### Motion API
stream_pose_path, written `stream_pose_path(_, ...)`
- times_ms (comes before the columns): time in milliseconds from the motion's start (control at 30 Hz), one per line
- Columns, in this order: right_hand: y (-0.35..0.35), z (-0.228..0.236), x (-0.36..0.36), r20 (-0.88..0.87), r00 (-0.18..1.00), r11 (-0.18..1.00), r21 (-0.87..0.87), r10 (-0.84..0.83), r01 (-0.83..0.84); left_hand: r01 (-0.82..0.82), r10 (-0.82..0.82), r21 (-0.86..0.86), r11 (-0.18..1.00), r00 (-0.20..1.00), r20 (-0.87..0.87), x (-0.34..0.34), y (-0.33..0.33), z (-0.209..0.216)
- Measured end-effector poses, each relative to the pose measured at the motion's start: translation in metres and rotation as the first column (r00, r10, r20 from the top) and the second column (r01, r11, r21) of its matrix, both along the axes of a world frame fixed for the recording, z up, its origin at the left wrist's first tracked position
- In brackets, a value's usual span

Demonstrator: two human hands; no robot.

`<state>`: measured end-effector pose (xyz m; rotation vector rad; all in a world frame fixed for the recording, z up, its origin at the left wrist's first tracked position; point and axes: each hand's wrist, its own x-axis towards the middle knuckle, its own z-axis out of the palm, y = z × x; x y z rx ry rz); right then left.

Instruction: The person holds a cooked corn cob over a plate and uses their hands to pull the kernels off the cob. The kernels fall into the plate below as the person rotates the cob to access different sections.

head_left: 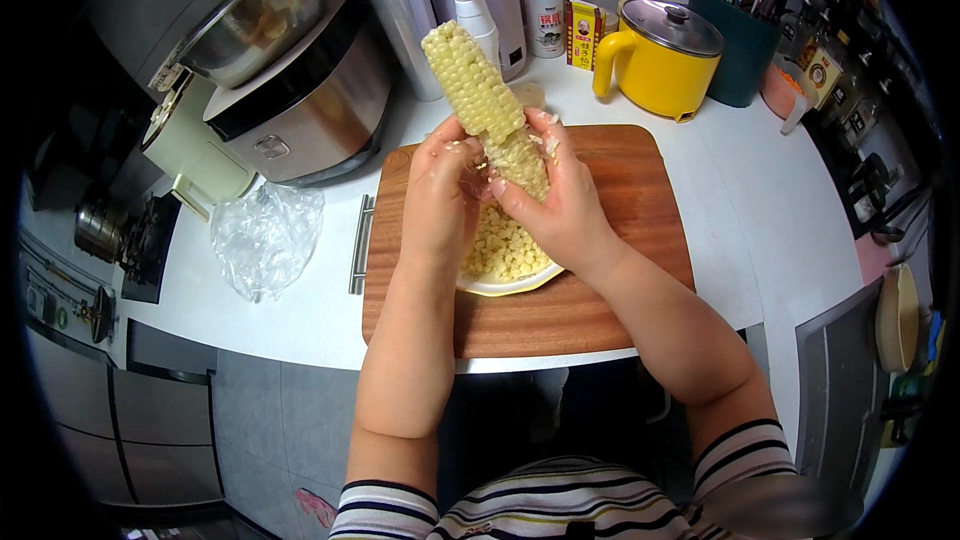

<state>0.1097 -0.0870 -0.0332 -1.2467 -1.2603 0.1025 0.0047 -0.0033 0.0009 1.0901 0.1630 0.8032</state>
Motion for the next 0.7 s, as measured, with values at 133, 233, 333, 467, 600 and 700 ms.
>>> stream_pose_path(133,0.004,-0.004,0.003,-0.006,1.0,0.998,0.061,0.009,-0.009,0.002,0.003,0.085,0.996,0.998,-0.058,0.0,0.003,-0.004)
stream_pose_path(233,0.003,-0.003,0.003,-0.113,0.99,0.994,0.074,0.087,-0.079,0.001,0.002,0.037,0.999,0.997,-0.077,0.0,0.003,-0.004)
stream_pose_path(333,0.005,-0.005,0.003,-0.097,0.992,0.993,0.088,0.085,-0.076,-0.082,0.087,0.05,0.995,0.992,-0.088,0.003,0.0,-0.003)
stream_pose_path(467,0.003,-0.001,-0.001,-0.066,0.998,0.998,0.061,-0.014,0.018,-0.03,0.03,0.01,0.999,0.999,-0.033,0.0,0.007,-0.009)
stream_pose_path(600,0.002,0.004,-0.003,-0.064,0.993,0.995,-0.006,-0.099,0.098,-0.081,0.087,0.064,0.995,0.991,-0.102,-0.002,0.0,-0.004)
stream_pose_path(700,0.002,0.004,-0.003,0.0,0.99,0.99,-0.007,-0.14,0.14,-0.111,0.134,0.132,0.985,0.975,-0.177,0.001,-0.004,-0.002)
